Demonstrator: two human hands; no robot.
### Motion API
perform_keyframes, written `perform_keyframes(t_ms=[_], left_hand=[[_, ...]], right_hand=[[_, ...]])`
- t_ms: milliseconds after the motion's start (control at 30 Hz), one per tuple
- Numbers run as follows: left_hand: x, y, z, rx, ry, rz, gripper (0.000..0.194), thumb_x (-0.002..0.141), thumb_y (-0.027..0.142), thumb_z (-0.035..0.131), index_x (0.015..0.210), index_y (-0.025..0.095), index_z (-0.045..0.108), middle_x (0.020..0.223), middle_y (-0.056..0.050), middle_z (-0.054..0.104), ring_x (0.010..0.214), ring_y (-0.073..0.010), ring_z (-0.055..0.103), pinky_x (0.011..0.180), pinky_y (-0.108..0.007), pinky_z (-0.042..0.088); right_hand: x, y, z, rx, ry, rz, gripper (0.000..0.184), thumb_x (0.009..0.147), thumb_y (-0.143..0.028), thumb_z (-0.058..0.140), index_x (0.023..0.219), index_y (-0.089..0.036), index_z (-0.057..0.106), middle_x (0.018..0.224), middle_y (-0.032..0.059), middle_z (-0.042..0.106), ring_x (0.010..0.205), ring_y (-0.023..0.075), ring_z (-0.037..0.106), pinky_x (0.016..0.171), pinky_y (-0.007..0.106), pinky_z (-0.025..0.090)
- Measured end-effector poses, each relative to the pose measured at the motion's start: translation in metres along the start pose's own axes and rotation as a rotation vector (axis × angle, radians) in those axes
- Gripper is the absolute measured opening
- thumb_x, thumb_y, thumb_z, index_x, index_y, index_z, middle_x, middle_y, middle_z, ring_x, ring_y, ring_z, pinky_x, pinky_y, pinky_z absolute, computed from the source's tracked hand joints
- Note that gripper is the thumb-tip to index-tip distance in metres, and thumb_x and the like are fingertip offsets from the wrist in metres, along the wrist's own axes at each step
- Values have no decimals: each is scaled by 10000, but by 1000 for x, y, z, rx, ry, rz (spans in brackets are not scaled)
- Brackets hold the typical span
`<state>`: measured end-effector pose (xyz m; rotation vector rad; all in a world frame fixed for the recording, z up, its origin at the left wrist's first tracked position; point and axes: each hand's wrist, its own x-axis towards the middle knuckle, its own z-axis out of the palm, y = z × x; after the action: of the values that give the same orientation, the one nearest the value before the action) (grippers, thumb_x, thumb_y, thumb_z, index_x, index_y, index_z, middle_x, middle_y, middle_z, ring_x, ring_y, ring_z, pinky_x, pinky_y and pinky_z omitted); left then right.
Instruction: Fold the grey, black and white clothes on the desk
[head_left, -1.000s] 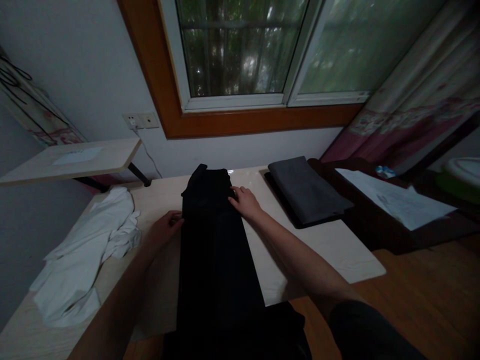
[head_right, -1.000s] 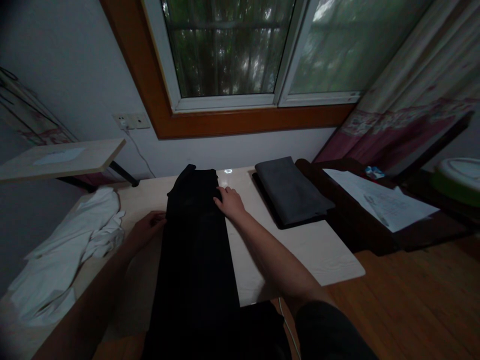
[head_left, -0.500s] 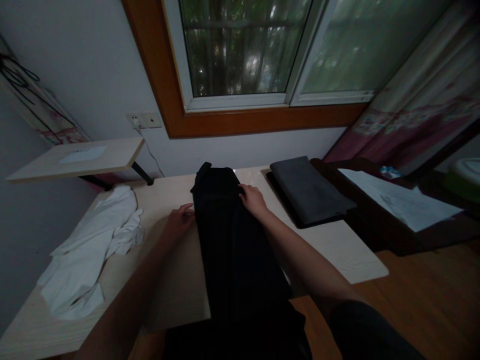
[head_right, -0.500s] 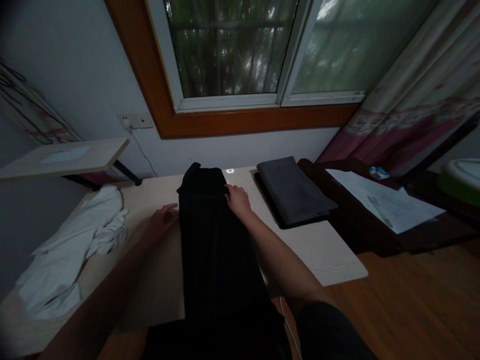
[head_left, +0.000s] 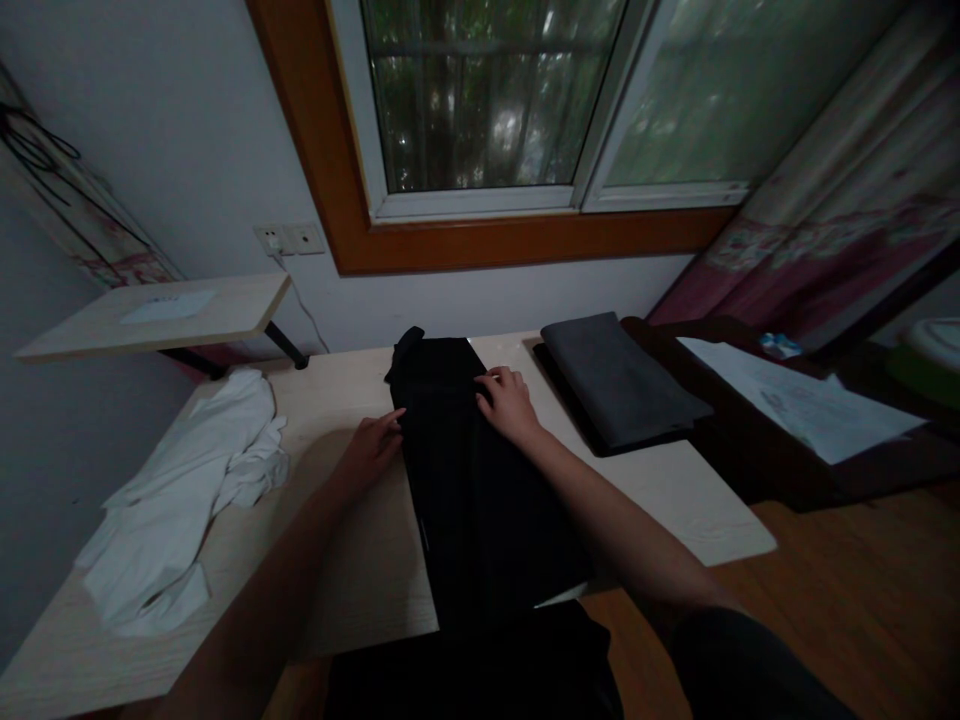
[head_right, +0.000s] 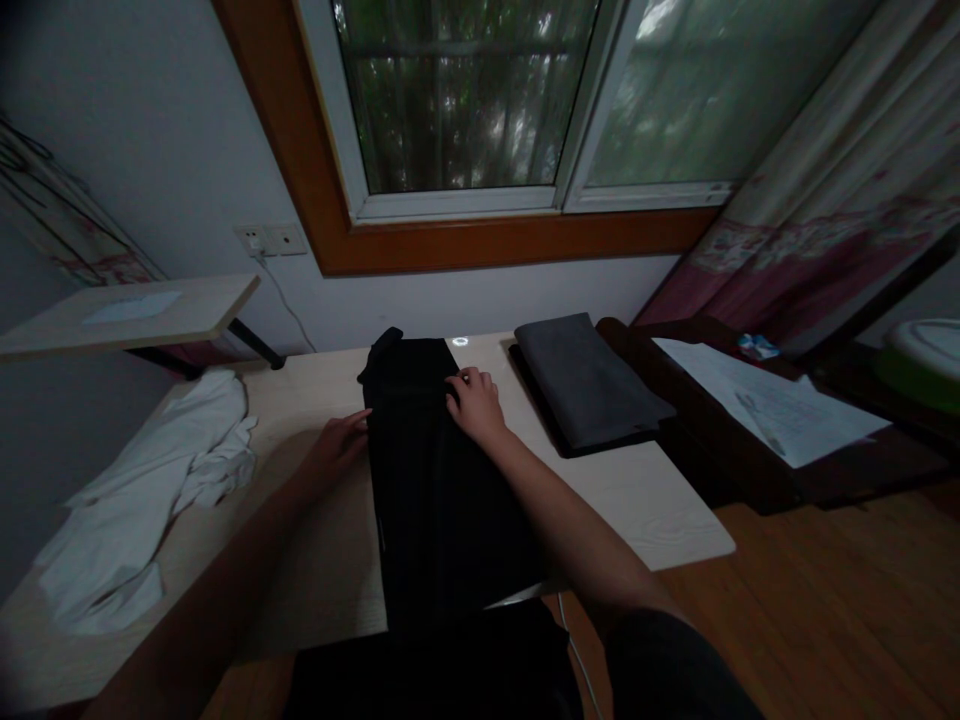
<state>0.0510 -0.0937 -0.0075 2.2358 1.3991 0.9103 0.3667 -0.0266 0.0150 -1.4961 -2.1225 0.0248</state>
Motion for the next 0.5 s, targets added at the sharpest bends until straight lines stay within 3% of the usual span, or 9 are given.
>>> perform_keyframes(t_ms=[200, 300, 500], left_hand=[[-1, 4, -6, 141, -31, 18, 533, 1020, 338, 498, 1544, 283, 418, 1216, -69, 699, 1178, -264, 578, 1059, -472, 468], [-1, 1, -11, 267, -53, 37, 551, 1027, 345, 482, 1567, 302, 385, 1279, -61, 694, 1245, -268, 556, 1092, -467, 447], [3, -10, -17, 417, -31, -20, 531, 1048, 361, 421, 1572, 288, 379, 1348, -88, 668, 1294, -255, 556, 1145, -463, 386]], right_hand=[[-24, -21, -17, 167, -249, -483, 197, 984, -301, 623, 1154, -242, 703, 1181, 92, 623, 1071, 250, 560, 940, 420, 481], [-35, -20, -18, 230, -287, -526, 301, 983, -362, 642, 1259, -246, 672, 1225, 104, 628, 1111, 257, 581, 961, 439, 498], [-40, -5, -11, 254, -222, -471, 471, 1013, -408, 588, 1458, -262, 544, 1435, 138, 564, 1320, 293, 535, 1092, 508, 472]])
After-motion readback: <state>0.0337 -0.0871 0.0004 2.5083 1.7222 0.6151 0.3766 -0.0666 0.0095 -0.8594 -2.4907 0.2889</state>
